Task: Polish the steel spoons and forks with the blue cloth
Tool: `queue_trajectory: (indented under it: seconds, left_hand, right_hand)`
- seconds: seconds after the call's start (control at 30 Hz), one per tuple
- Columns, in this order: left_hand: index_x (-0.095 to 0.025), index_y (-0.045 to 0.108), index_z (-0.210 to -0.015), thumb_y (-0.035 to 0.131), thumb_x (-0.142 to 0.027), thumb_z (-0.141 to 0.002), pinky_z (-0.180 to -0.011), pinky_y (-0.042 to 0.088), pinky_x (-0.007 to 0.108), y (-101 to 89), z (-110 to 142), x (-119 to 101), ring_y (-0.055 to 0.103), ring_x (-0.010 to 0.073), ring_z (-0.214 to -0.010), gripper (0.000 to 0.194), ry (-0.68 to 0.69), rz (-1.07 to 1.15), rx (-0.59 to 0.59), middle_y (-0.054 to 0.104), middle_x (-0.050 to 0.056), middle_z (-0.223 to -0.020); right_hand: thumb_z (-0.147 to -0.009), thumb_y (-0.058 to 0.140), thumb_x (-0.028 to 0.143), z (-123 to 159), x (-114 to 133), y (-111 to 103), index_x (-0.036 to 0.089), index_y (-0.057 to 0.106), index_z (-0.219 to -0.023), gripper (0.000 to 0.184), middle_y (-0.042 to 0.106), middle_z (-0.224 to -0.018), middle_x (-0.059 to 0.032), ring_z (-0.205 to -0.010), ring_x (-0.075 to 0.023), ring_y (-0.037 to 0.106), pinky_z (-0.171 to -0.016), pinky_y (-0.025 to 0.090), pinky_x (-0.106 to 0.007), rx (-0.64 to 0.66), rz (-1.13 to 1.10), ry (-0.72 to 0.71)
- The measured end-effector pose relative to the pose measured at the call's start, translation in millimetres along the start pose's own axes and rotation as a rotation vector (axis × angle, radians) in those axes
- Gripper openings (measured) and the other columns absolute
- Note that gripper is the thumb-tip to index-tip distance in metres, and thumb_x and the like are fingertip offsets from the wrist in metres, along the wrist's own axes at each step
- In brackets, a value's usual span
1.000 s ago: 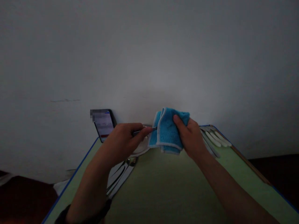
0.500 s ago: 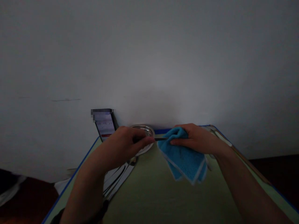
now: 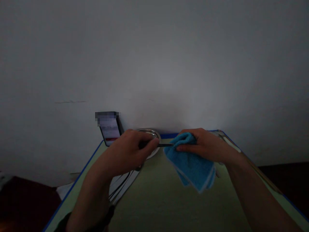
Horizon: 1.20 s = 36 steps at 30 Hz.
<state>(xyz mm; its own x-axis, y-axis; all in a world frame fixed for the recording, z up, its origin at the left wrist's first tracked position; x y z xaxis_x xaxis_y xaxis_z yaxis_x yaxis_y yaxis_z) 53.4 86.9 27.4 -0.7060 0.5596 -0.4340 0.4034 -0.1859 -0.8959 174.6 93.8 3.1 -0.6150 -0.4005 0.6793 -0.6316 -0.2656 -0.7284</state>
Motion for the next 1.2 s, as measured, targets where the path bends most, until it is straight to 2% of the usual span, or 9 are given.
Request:
queue_trajectory:
  seconds: [0.07, 0.17, 0.23, 0.3, 0.53, 0.7, 0.83, 1.03, 1.2]
  left_hand:
    - [-0.014, 0.057, -0.063, 0.038, -0.036, -0.087, -0.042, 0.027, 0.017, 1.7, 1, -1, 0.041, 0.0059, -0.043, 0.037, 0.012, 0.001, 0.015, 0.048, -0.004, -0.049]
    - [-0.013, 0.057, -0.06, 0.039, -0.034, -0.086, -0.043, 0.026, 0.018, 8.6, 0, -5, 0.041, 0.0059, -0.043, 0.038, 0.036, -0.026, 0.066, 0.048, -0.004, -0.048]
    - [-0.013, 0.057, -0.059, 0.04, -0.034, -0.086, -0.043, 0.026, 0.019, 17.7, -2, -11, 0.042, 0.0063, -0.045, 0.038, 0.065, -0.042, 0.13, 0.048, -0.003, -0.049]
    - [-0.013, 0.058, -0.061, 0.039, -0.035, -0.086, -0.044, 0.027, 0.019, 26.8, -3, -18, 0.044, 0.0068, -0.047, 0.039, 0.108, -0.05, 0.182, 0.049, -0.003, -0.051]
    - [-0.014, 0.062, -0.073, 0.037, -0.03, -0.088, -0.053, 0.035, 0.02, 29.6, -6, -27, 0.051, 0.0092, -0.057, 0.033, 0.168, -0.028, 0.173, 0.057, -0.001, -0.062]
    - [-0.017, 0.06, -0.087, 0.039, -0.031, -0.088, -0.055, 0.04, 0.018, 19.0, 3, -9, 0.053, 0.0092, -0.06, 0.025, 0.121, 0.095, 0.169, 0.059, -0.002, -0.068]
    - [-0.017, 0.059, -0.085, 0.037, -0.033, -0.09, -0.054, 0.04, 0.015, 13.5, 7, 1, 0.052, 0.007, -0.056, 0.028, 0.08, 0.169, 0.183, 0.056, -0.004, -0.062]
    - [-0.017, 0.059, -0.078, 0.039, -0.041, -0.088, -0.049, 0.036, 0.017, 3.8, 7, 21, 0.049, 0.0078, -0.054, 0.033, -0.041, 0.094, 0.123, 0.055, -0.004, -0.062]
    - [-0.017, 0.056, -0.077, 0.033, -0.038, -0.09, -0.048, 0.034, 0.017, 5.5, 8, 12, 0.042, 0.0071, -0.051, 0.035, 0.007, 0.113, 0.121, 0.045, -0.005, -0.058]
  right_hand:
    - [-0.077, 0.057, 0.042, 2, 0, 3, 0.02, 0.063, -0.091, 0.027, 0.066, -0.08, 0.0003, -0.072, -0.0142, 0.061, -0.061, 0.044, -0.023, 0.039, -0.005, 0.006]
    - [-0.076, 0.057, 0.044, 7, 6, 19, 0.019, 0.064, -0.088, 0.029, 0.065, -0.074, 0.0014, -0.066, -0.0126, 0.059, -0.055, 0.041, -0.021, 0.21, -0.006, -0.016]
    - [-0.077, 0.056, 0.044, 10, 17, 31, 0.018, 0.064, -0.08, 0.027, 0.061, -0.067, 0.0027, -0.061, -0.0106, 0.056, -0.053, 0.039, -0.02, 0.325, 0.002, -0.088]
    - [-0.079, 0.054, 0.042, 10, 28, 36, 0.017, 0.062, -0.075, 0.027, 0.057, -0.062, 0.0036, -0.058, -0.0091, 0.054, -0.053, 0.037, -0.019, 0.355, 0.021, -0.159]
    - [-0.081, 0.052, 0.041, 3, 28, 29, 0.019, 0.064, -0.08, 0.026, 0.062, -0.07, 0.0013, -0.062, -0.011, 0.056, -0.056, 0.037, -0.021, 0.241, 0.103, -0.182]
    - [-0.077, 0.056, 0.044, 4, 8, 11, 0.021, 0.065, -0.083, 0.025, 0.065, -0.074, 0.0019, -0.065, -0.0134, 0.058, -0.054, 0.04, -0.022, 0.18, 0.025, -0.062]
    - [-0.078, 0.055, 0.041, 10, -7, -10, 0.022, 0.065, -0.087, 0.023, 0.067, -0.079, 0.0017, -0.07, -0.015, 0.06, -0.059, 0.043, -0.024, 0.092, 0.017, -0.002]
    - [-0.08, 0.052, 0.04, 12, -17, -31, 0.022, 0.063, -0.089, 0.023, 0.067, -0.081, -0.0002, -0.072, -0.0166, 0.06, -0.063, 0.044, -0.028, -0.058, 0.109, 0.037]
    - [-0.078, 0.054, 0.042, 12, -15, -35, 0.02, 0.063, -0.083, 0.025, 0.066, -0.075, -0.0005, -0.064, -0.0156, 0.06, -0.058, 0.044, -0.027, -0.126, 0.029, 0.048]
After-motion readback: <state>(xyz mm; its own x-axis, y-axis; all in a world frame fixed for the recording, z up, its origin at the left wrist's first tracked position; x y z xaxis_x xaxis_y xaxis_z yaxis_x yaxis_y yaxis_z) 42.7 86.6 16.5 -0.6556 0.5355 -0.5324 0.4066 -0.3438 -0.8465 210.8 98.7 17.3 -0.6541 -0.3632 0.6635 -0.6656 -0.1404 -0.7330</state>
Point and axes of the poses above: each hand's wrist, its own z-axis away from the middle knuckle, its own y-axis out of the palm, x = y × z, the point moved 10 cm from there along -z, towards the middle knuckle
